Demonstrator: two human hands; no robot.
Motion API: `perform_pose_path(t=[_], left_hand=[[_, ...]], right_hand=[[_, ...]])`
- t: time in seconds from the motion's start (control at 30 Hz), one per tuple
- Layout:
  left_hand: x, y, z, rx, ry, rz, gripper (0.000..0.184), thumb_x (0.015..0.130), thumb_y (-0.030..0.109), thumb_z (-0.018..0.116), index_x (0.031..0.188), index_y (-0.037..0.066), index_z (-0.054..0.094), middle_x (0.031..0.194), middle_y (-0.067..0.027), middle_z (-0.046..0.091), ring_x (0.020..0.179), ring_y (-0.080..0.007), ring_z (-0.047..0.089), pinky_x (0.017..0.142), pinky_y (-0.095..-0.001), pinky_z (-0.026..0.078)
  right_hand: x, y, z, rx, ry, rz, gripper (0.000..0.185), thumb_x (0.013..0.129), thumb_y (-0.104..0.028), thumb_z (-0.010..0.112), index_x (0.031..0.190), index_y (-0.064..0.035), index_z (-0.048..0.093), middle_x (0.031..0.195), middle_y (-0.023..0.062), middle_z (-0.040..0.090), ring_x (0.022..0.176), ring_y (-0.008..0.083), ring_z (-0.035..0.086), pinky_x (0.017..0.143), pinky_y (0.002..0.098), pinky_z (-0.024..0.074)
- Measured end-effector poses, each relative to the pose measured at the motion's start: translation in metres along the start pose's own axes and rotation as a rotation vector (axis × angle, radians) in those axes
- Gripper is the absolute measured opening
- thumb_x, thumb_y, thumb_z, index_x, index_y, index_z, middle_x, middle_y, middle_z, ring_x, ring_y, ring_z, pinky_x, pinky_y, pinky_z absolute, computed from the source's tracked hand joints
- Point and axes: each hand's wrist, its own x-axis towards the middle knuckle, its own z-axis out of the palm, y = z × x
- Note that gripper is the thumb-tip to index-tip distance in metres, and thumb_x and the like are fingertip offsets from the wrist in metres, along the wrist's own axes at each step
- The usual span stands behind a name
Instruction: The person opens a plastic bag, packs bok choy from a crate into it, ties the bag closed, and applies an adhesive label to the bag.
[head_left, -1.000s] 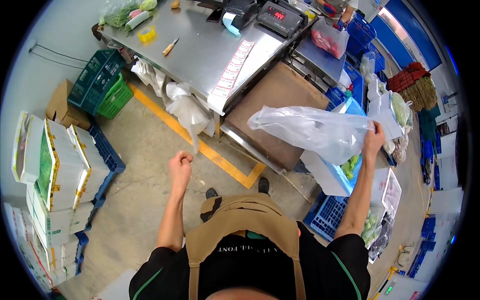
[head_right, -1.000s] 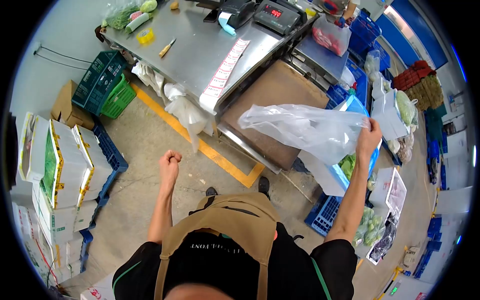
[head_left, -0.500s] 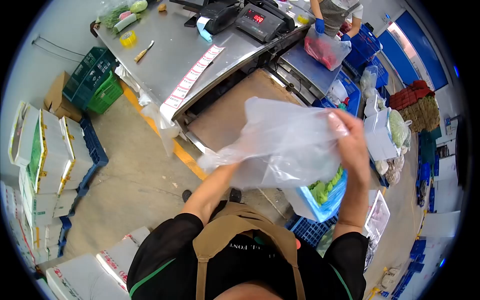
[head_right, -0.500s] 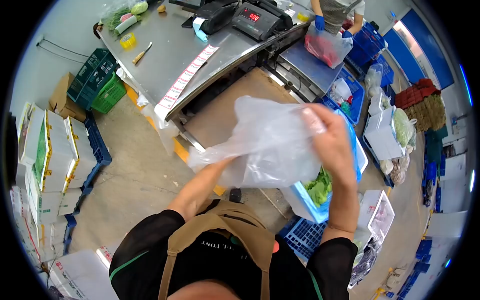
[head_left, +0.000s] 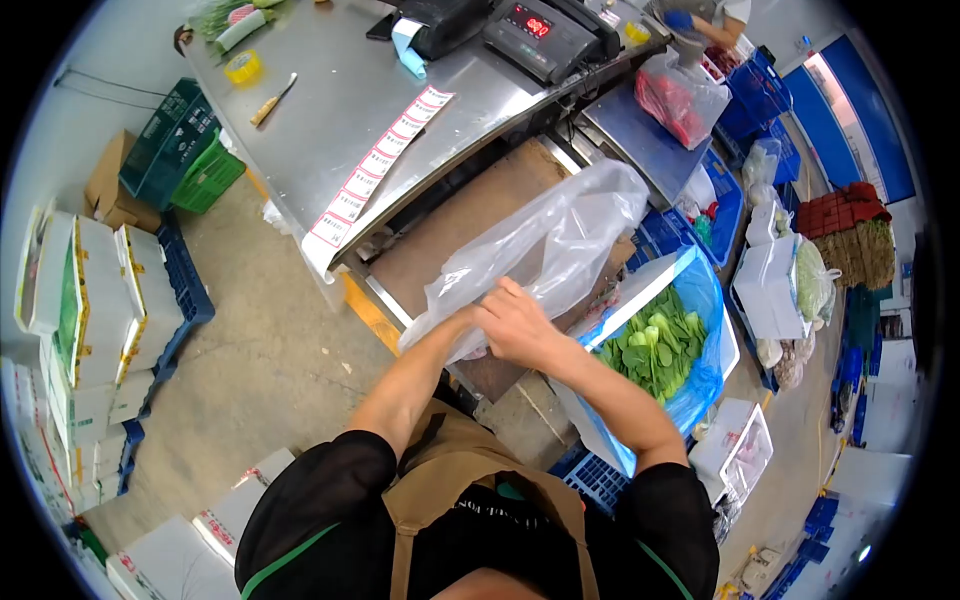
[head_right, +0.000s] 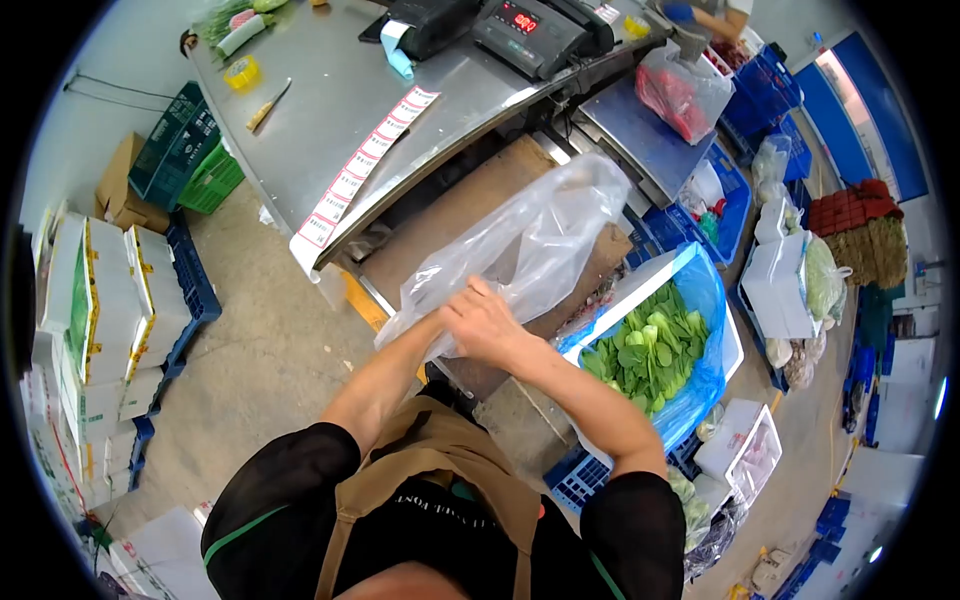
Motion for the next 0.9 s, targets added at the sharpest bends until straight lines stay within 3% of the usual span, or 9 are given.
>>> perform_pose_path(t=[0.1,0.17,0.23,0.33,0.57,0.63,0.73,0.77,0.9], left_hand=[[0.022,-0.022,-0.017,0.082,-0.053,-0.038,0.041,0.088,0.030,0.048,0.102,-0.006,0.063,0.097,-0.0291,0.063,0.094,-0.0372,0.063,0.082,-0.0410,0.048],[0.038,-0.030,-0.042,0.158,-0.043,-0.044,0.043,0.088,0.031,0.048,0.102,-0.006,0.063,0.097,-0.0291,0.063,0.093,-0.0375,0.063,0.082,-0.0415,0.048],[0.062,-0.031,-0.083,0.234,0.014,-0.050,0.044,0.087,0.032,0.048,0.101,-0.006,0.063,0.096,-0.0291,0.063,0.093,-0.0378,0.063,0.082,-0.0420,0.048],[0.079,-0.031,-0.118,0.384,0.080,-0.075,0.045,0.087,0.034,0.049,0.101,-0.007,0.064,0.096,-0.0292,0.064,0.092,-0.0383,0.063,0.081,-0.0428,0.048],[0.058,-0.091,-0.035,0.871,-0.462,-0.139,0.050,0.086,0.039,0.049,0.099,-0.007,0.064,0.094,-0.0292,0.064,0.091,-0.0395,0.063,0.080,-0.0447,0.048],[0.075,-0.110,-0.039,0.923,-0.780,0.003,0.037,0.076,0.029,0.060,0.086,-0.006,0.067,0.073,-0.0225,0.066,0.064,-0.0308,0.066,0.059,-0.0415,0.052],[0.067,-0.039,-0.031,0.772,-0.629,-0.428,0.038,0.076,0.030,0.059,0.088,-0.005,0.066,0.073,-0.0222,0.066,0.065,-0.0330,0.066,0.060,-0.0416,0.052],[0.066,-0.025,-0.028,0.778,-0.579,-0.435,0.037,0.077,0.029,0.058,0.089,-0.005,0.066,0.074,-0.0228,0.066,0.066,-0.0346,0.066,0.061,-0.0417,0.052],[0.073,-0.040,-0.033,0.798,-0.409,-0.320,0.035,0.083,0.024,0.051,0.094,-0.005,0.065,0.082,-0.0243,0.066,0.075,-0.0377,0.065,0.072,-0.0410,0.051]], right_hand=[[-0.067,0.062,0.101,-0.057,-0.516,0.628,0.031,0.080,-0.013,0.054,0.110,-0.0020,0.054,0.083,0.0182,0.064,0.084,0.0370,0.062,0.081,0.0494,0.0472],[-0.134,0.088,0.138,0.170,-0.774,0.752,0.039,0.088,-0.025,0.052,0.122,-0.0046,0.049,0.102,0.0243,0.063,0.095,0.0404,0.061,0.089,0.0483,0.0459],[-0.140,0.094,0.100,0.108,-1.206,0.958,0.047,0.091,-0.030,0.046,0.132,-0.0069,0.043,0.127,0.0247,0.053,0.116,0.0388,0.053,0.100,0.0447,0.0397],[-0.150,0.116,0.057,0.059,-1.344,1.040,0.047,0.091,-0.035,0.047,0.129,-0.0071,0.047,0.125,0.0227,0.055,0.114,0.0380,0.054,0.098,0.0448,0.0410],[-0.177,0.272,0.132,0.073,-0.646,0.938,0.051,0.089,-0.046,0.047,0.121,-0.0076,0.056,0.121,0.0180,0.058,0.108,0.0361,0.057,0.093,0.0448,0.0440],[-0.238,0.362,0.254,0.080,-0.251,0.836,0.052,0.088,-0.049,0.047,0.118,-0.0077,0.058,0.120,0.0167,0.059,0.106,0.0355,0.058,0.092,0.0449,0.0449],[-0.075,0.209,0.076,0.313,-0.503,1.089,0.034,0.089,-0.024,0.050,0.120,-0.0128,0.059,0.114,0.0147,0.062,0.105,0.0268,0.059,0.089,0.0422,0.0472],[-0.064,0.190,0.063,0.194,-0.455,0.699,0.031,0.085,-0.017,0.057,0.116,-0.0107,0.062,0.104,0.0160,0.066,0.095,0.0280,0.064,0.083,0.0409,0.0503],[-0.147,0.130,-0.001,0.221,0.587,0.486,0.025,0.079,-0.004,0.063,0.103,-0.0024,0.065,0.092,0.0134,0.068,0.086,0.0271,0.066,0.078,0.0389,0.0520]])
